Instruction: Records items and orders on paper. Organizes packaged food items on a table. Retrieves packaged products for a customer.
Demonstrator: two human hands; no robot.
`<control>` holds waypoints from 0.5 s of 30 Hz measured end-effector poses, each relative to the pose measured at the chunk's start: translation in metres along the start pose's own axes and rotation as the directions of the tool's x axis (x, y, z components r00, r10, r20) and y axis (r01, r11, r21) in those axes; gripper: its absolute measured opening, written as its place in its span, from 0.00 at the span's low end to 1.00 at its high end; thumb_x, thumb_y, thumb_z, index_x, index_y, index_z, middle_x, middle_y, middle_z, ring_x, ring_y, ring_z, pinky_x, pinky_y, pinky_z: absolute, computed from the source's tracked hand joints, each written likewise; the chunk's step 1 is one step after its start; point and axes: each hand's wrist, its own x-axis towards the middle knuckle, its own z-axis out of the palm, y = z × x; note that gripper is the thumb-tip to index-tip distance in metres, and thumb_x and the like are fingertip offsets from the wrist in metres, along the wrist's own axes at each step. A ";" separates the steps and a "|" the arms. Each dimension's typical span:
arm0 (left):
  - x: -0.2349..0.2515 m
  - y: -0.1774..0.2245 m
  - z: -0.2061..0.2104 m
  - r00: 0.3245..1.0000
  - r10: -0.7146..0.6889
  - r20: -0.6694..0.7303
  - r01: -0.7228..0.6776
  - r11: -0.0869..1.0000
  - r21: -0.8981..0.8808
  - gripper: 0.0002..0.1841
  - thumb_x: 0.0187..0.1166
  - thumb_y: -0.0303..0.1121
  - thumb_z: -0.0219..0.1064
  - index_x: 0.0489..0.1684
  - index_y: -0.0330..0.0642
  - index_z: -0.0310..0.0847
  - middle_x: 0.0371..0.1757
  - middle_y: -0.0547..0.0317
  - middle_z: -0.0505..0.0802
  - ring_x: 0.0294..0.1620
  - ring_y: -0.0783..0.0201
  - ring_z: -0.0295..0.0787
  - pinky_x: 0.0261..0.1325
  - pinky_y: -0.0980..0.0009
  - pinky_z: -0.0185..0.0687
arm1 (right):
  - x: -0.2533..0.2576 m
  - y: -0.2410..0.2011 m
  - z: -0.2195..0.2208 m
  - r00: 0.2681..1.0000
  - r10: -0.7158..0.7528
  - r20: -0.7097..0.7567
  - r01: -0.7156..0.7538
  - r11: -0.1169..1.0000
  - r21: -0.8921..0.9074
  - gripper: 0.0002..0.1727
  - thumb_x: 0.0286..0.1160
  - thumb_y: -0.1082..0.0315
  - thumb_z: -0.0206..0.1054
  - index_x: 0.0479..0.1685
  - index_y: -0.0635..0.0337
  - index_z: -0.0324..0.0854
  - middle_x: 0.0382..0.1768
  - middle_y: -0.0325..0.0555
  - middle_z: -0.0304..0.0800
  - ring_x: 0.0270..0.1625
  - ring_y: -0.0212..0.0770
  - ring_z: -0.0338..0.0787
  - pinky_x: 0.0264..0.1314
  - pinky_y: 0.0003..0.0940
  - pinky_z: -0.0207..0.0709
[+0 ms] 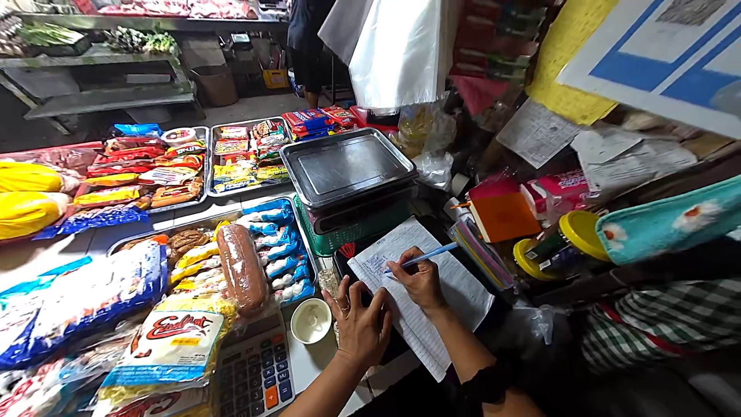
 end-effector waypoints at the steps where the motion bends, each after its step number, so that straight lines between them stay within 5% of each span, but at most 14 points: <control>1: 0.000 0.000 0.000 1.000 0.002 -0.001 -0.002 1.000 0.000 0.20 0.79 0.52 0.51 0.48 0.65 0.92 0.56 0.39 0.89 0.75 0.20 0.71 0.72 0.14 0.44 | 0.000 0.000 0.001 1.000 0.006 -0.008 -0.006 1.000 0.000 0.09 0.65 0.73 0.77 0.31 0.62 0.80 0.22 0.31 0.82 0.21 0.18 0.77 0.25 0.14 0.72; 15: -0.001 0.001 -0.001 1.000 -0.015 0.019 0.014 1.000 0.011 0.19 0.78 0.51 0.53 0.48 0.64 0.93 0.58 0.38 0.89 0.76 0.20 0.70 0.72 0.14 0.43 | 0.000 -0.001 0.003 0.999 -0.025 0.039 0.028 0.994 -0.101 0.08 0.64 0.72 0.75 0.29 0.64 0.80 0.21 0.35 0.81 0.21 0.19 0.75 0.25 0.14 0.70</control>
